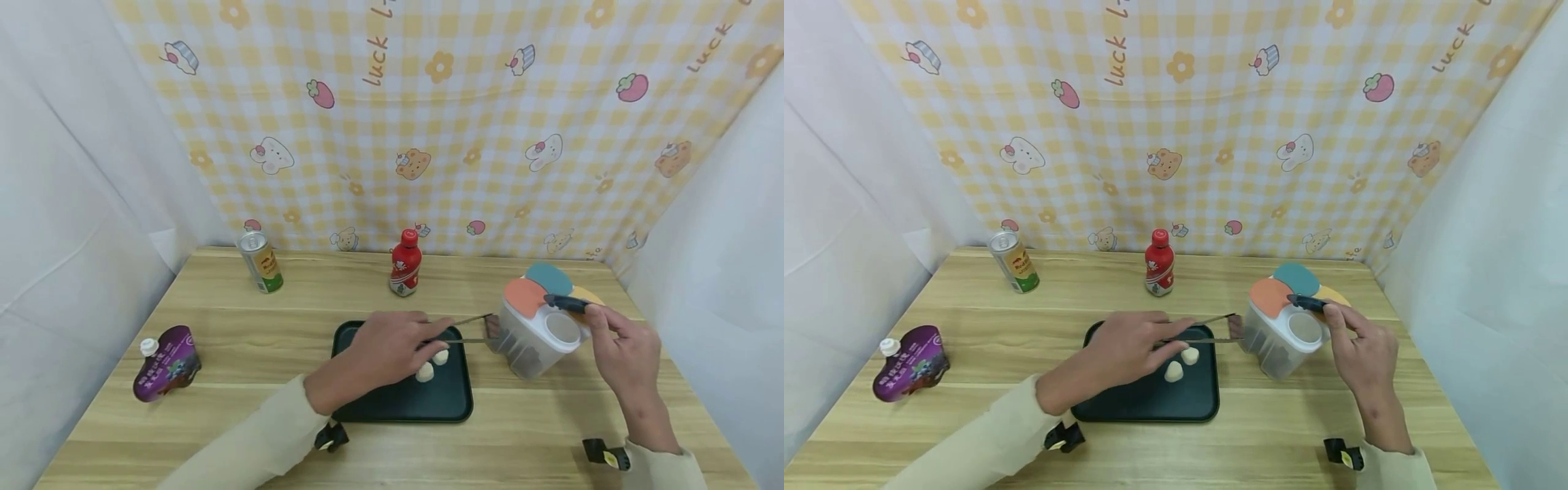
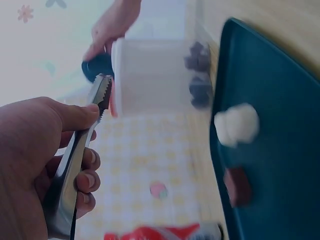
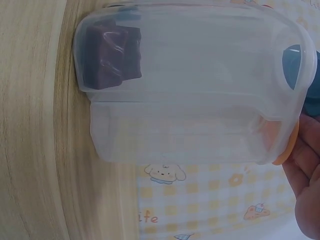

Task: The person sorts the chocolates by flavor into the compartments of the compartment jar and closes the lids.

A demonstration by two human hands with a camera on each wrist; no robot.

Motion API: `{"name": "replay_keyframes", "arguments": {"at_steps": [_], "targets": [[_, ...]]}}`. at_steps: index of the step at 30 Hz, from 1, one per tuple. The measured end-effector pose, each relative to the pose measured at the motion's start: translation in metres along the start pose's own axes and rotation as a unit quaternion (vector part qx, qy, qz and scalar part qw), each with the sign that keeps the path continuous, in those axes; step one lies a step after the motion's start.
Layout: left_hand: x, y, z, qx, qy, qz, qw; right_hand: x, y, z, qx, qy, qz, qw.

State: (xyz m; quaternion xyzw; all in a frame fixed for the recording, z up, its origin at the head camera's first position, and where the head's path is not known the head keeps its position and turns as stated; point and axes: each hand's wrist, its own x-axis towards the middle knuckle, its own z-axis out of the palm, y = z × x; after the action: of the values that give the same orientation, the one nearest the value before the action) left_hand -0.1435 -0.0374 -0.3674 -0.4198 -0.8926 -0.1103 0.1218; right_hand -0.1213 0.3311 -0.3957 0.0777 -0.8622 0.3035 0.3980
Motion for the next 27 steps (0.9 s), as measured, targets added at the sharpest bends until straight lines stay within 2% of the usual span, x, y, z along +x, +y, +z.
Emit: {"name": "replay_keyframes", "arguments": {"at_steps": [4,13,17,22,27], "targets": [[0.020,0.014,0.004,0.004,-0.003,0.018,0.9998,-0.001,-0.001,0.001,0.000,0.001,0.006,1.0000],[0.050,0.042,0.013,-0.002,0.004,0.018,0.9998,-0.002,0.000,0.000,-0.006,0.004,0.002,1.0000],[0.060,0.049,0.018,0.001,0.004,0.013,0.9999,-0.002,0.000,0.000,-0.006,0.004,0.000,1.0000],[0.069,0.056,0.022,0.028,0.008,0.013,0.9995,-0.002,0.002,0.001,-0.001,0.005,-0.005,1.0000],[0.073,0.059,0.026,0.016,0.008,0.000,0.9998,-0.002,0.004,0.003,0.005,0.012,-0.009,0.9999]]}}
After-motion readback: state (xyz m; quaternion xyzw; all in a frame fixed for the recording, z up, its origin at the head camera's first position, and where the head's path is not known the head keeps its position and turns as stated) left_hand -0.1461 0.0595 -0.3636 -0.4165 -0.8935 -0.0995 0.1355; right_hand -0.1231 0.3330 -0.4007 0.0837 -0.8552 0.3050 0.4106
